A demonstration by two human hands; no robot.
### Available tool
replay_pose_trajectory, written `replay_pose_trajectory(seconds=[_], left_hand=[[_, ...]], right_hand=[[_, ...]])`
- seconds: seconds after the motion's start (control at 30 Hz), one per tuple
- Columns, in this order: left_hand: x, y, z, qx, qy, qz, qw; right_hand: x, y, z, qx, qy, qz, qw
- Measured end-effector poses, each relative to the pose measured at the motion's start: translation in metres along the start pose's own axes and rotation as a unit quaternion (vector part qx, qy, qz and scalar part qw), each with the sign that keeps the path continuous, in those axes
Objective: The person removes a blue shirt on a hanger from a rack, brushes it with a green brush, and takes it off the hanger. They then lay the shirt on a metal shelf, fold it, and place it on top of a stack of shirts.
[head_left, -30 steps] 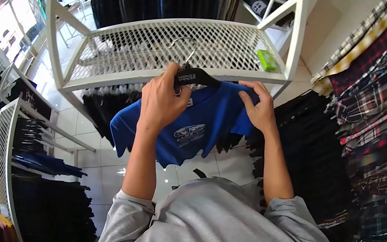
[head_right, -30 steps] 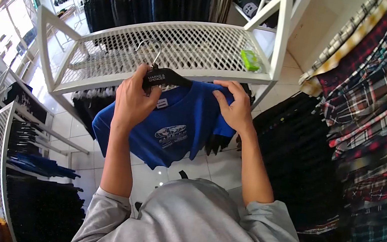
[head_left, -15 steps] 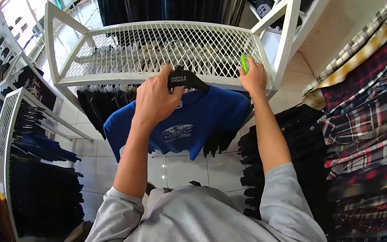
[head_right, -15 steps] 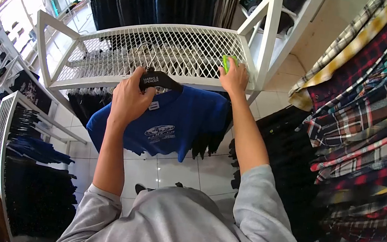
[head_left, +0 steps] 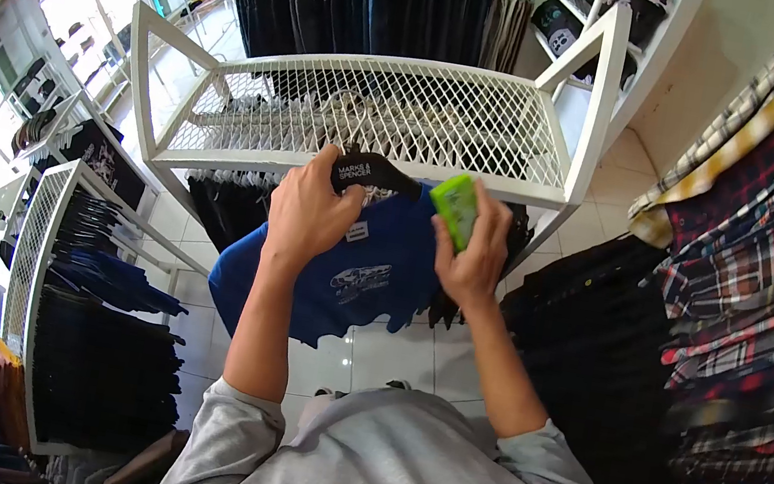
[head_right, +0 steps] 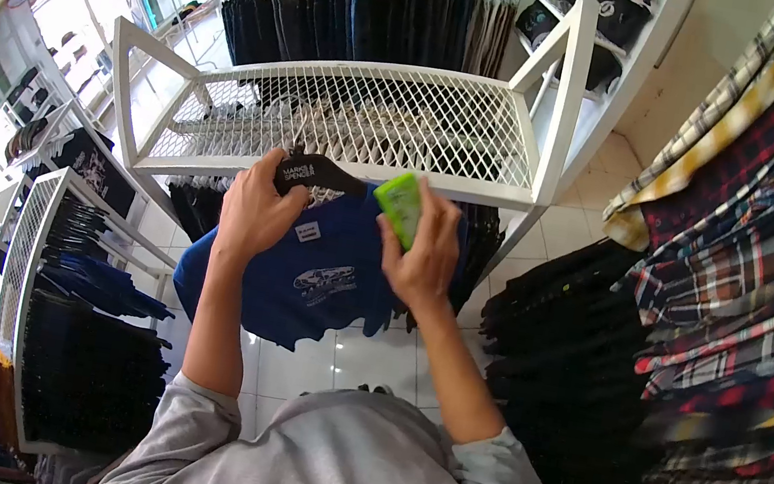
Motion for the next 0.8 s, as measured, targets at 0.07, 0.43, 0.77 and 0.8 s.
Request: replay_pose_trajectory(seconds=[0.07,0.43,0.77,0.8], left_hand=[[0.009,-0.001,0.008,-0.006,-0.003,-0.023,1.0],[0.069,0.003,0.05,0.006,-0.084,-0.099,0.992],[0.125,0.017,0.12,0.015,-0.124,-0.052,0.991],[0.129,0.017,0.116,-0.005,-0.145,-0.056,0.988]], right_hand=[[-0.002,-0.008,-0.045,-0.094,-0.058,-0.036,0.993],[-0.016,0.017,0.085,0.042,0.051,-0.059,0.996],[-0.066,-0.029,0.127,0.095,0.032,-0.151,0.983],[-0.092,-0.05,0.14,0.084,0.045,-0.077,0.993]])
Point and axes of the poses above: each hand's wrist, its own y-axis towards the middle knuckle, its own x-axis out of the back of the hand, z = x × y, the point moved 8 cm from there along y, towards the middle knuckle, and after that the axes turned 13 degrees about -z, right-handed, at the moved point
